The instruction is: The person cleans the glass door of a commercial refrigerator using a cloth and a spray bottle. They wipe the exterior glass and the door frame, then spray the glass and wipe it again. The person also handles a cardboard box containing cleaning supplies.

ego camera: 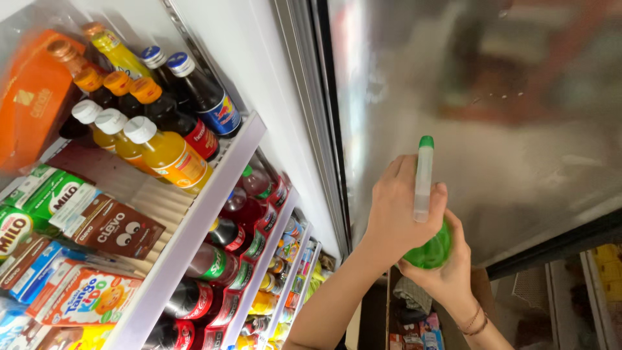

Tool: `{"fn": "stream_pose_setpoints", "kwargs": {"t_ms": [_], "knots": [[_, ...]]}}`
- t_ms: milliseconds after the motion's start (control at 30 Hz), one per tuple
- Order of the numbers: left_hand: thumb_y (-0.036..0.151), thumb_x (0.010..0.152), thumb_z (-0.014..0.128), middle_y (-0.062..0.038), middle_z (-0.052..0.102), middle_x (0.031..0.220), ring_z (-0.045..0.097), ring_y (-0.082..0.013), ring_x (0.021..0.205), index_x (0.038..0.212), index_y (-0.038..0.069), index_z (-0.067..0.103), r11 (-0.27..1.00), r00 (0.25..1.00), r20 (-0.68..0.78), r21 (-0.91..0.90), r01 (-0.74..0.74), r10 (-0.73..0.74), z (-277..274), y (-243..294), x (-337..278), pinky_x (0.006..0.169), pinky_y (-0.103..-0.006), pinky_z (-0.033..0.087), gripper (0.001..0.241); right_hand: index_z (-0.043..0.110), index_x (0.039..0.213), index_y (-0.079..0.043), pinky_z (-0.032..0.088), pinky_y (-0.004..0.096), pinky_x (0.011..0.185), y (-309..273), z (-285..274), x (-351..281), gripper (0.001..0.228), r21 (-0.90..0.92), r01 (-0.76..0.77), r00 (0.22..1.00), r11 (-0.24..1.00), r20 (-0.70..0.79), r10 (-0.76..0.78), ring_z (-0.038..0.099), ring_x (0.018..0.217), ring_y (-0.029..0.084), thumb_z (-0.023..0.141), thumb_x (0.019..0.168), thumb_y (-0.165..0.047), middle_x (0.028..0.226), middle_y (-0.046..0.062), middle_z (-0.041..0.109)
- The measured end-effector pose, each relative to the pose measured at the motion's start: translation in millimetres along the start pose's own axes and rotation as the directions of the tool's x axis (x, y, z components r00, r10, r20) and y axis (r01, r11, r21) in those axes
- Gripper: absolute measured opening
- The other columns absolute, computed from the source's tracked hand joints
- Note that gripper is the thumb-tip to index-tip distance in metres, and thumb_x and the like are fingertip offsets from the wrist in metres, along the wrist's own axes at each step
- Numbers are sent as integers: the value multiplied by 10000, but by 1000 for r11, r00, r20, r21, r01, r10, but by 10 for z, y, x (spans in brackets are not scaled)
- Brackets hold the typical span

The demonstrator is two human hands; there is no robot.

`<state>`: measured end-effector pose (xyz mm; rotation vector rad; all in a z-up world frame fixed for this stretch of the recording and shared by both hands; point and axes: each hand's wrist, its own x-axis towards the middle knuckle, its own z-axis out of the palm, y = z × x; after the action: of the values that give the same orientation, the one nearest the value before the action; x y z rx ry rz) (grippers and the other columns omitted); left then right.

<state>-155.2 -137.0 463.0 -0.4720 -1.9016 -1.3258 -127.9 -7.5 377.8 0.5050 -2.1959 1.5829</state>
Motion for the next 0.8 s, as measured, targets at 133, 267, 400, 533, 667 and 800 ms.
{"fn": "stream_pose_setpoints", "kwargs": {"t_ms": [133,267,400,533,667,800], "knots": [[196,905,634,-189,606,960,619,-395,836,1022,-7,568,999,999,45,45,20,-22,108,-139,-133,762,-488,515,244,426,1440,-5,548,335,946,180,-4,-139,968,9,7,1000,1000,-3,-7,658,1105,177,890,604,-155,1228,123,662],[203,867,642,-205,605,950,614,-412,854,1044,-31,562,998,992,123,-56,31,-24,475,-105,-245,717,-487,507,304,394,1454,2,546,325,934,419,-256,-326,996,-37,-36,996,999,-85,33,658,1102,178,881,601,-165,1250,117,644],[207,856,651,-191,610,931,617,-393,864,1025,-7,575,996,975,221,-86,-19,38,928,14,-359,758,-479,522,283,407,1431,2,535,320,931,649,-591,-602,971,-127,-102,971,987,-230,71,643,1115,181,883,601,-165,1259,110,620],[205,867,640,-174,612,917,622,-364,877,1026,-3,578,982,952,286,-182,-59,110,1397,112,-550,803,-450,536,269,410,1409,6,519,318,956,892,-881,-862,918,-177,-163,932,971,-350,93,614,1151,181,886,642,-160,1292,109,593],[215,854,653,-181,609,920,616,-374,892,1036,1,570,974,943,319,-225,-20,93,1639,95,-706,815,-459,531,293,401,1428,5,538,311,923,1006,-1017,-1014,907,-82,-193,918,978,-366,150,626,1126,169,871,671,-167,1286,99,598],[203,855,642,-192,609,955,613,-392,885,1039,-12,577,976,944,325,-219,22,51,1631,-34,-758,802,-471,528,290,385,1449,16,541,320,953,1011,-943,-991,946,-27,-193,932,981,-317,174,632,1156,173,870,656,-158,1293,115,602]]}}
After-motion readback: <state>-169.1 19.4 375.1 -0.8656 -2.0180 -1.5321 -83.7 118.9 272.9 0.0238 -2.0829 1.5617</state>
